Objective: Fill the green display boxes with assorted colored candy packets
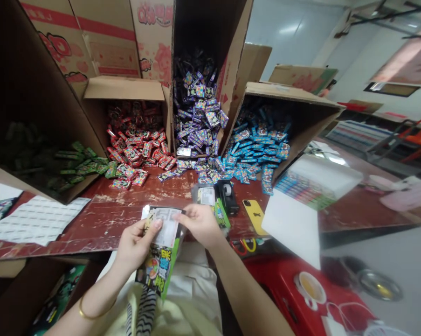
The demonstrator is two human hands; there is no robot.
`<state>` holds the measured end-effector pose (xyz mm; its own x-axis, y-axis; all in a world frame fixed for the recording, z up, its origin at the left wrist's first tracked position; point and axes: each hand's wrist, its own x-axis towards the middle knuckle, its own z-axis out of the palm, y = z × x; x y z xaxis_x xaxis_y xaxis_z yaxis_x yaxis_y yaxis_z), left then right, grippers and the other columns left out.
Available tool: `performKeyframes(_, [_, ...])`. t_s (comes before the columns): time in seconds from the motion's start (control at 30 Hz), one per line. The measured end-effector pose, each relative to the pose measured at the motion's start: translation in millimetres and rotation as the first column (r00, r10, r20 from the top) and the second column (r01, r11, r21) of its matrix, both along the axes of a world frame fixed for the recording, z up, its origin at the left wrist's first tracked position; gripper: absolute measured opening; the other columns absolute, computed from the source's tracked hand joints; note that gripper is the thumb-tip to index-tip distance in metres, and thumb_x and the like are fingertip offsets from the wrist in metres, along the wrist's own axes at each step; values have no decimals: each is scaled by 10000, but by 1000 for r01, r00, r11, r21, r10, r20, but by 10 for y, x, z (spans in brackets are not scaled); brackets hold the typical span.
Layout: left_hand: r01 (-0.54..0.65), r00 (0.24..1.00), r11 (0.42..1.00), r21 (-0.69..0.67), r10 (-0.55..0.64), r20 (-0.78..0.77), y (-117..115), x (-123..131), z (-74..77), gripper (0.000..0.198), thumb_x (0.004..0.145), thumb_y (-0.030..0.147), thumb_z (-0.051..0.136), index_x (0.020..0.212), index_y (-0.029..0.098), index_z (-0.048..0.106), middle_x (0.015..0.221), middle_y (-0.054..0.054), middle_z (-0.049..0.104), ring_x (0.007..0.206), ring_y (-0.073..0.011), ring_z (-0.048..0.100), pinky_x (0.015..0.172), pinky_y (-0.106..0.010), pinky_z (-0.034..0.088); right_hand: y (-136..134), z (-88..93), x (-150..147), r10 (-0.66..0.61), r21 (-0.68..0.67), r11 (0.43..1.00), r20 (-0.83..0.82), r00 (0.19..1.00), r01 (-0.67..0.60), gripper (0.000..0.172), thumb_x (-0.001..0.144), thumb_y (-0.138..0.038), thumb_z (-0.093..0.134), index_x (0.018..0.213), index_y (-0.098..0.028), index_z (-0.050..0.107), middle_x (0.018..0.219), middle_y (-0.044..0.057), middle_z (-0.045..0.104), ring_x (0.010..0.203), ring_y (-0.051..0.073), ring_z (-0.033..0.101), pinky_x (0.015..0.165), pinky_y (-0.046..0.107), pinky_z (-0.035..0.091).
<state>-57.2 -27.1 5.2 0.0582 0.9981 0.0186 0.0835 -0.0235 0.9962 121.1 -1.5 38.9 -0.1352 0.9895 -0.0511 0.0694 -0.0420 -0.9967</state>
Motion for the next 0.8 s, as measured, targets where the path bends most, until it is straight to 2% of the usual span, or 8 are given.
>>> performKeyframes(0.13, [-50,979,990,-135,76,191,-10,3,-13,383,727,504,658,700,122,658,561,6,587,483,-100,460,484,-209,378,-99,-144,-173,-63,-54,997,-22,998,62,360,548,-425,804,521,-167,554,502,-5,582,452,102,481,442,231,402])
performKeyframes(0.23, [-112,953,974,-198,162,257,-4,-56,-7,370,682,489,709,711,121,686,588,-15,639,509,-124,527,512,-226,432,-325,-427,-343,-39,-108,993,38,999,43,315,582,-358,776,483,-172,542,464,-19,551,434,94,445,437,225,367])
performKeyframes(0.33, [-168,909,950,-262,252,332,13,-181,27,383,635,494,743,752,130,708,596,-24,661,513,-144,567,554,-262,482,-538,-746,-494,64,-181,982,50,997,-54,190,580,-277,760,535,-166,613,542,-5,616,499,121,512,486,233,407])
performKeyframes(0.4, [-195,900,941,-275,283,331,29,-288,83,408,598,518,756,733,137,704,580,-20,655,494,-147,561,547,-274,487,-603,-832,-553,180,-228,958,13,984,-172,126,582,-259,746,607,-163,668,609,6,656,549,148,558,496,242,433])
performKeyframes(0.5, [-255,949,951,-177,281,141,35,-401,172,435,600,569,728,632,140,665,543,-2,613,472,-133,516,489,-242,438,-568,-673,-579,219,-168,962,12,976,-214,196,598,-267,744,767,-174,708,754,24,703,673,195,620,582,280,493])
performKeyframes(0.6, [-321,936,945,62,327,-130,-10,-340,203,424,687,577,649,681,154,636,590,3,614,529,-142,527,511,-230,418,-479,-394,-618,44,35,998,44,998,-46,244,718,-367,672,882,-186,677,939,68,694,790,205,629,721,311,505])
performKeyframes(0.7, [-341,881,913,222,393,-264,-93,-147,191,365,829,554,470,768,200,535,610,9,589,541,-161,534,533,-253,418,-432,-321,-700,-148,170,976,50,988,138,397,883,-503,419,778,-184,629,767,68,650,653,167,574,639,275,484])
performKeyframes(0.8, [-351,837,901,254,423,-347,-115,-23,154,330,889,522,335,697,255,355,510,40,465,454,-176,471,481,-273,368,-422,-391,-722,-281,163,946,-12,960,279,503,904,-572,330,710,-186,586,597,32,566,551,154,509,524,249,445])
